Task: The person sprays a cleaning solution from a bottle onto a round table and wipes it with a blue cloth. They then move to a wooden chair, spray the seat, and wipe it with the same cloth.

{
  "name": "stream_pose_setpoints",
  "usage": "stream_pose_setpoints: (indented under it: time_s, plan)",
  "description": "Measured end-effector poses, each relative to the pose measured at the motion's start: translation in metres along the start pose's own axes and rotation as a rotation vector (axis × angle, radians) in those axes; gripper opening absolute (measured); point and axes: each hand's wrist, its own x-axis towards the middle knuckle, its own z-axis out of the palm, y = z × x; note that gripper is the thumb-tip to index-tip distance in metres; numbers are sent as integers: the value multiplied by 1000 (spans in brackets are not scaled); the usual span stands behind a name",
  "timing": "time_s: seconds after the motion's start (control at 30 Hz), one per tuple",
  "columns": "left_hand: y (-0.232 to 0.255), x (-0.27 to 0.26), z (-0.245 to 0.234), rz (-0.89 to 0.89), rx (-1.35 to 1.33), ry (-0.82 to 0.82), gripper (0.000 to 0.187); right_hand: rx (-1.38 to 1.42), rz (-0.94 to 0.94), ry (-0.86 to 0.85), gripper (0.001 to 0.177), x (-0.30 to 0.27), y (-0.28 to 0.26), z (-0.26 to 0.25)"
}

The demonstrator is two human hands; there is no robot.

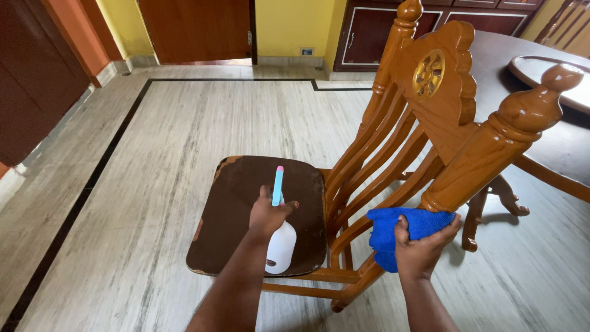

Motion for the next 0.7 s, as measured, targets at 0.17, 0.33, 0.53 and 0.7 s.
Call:
stream_pose_setpoints:
  time_s: [0.17, 0.33, 0.53, 0.7]
  plan:
    - [-16, 2, 5, 59, 18, -67, 73, -35, 46, -34, 113, -5, 1, -1]
    - [-23, 6, 3, 19, 225, -157, 103, -153, 177, -140, 114, -25, 6, -3]
    - [-11, -44, -26, 48, 822, -563, 66, -50, 148, -132, 112, -35, 11, -3]
    - [51, -161, -18, 759, 229, -922, 41, 79, 118, -73, 103, -19, -1, -5]
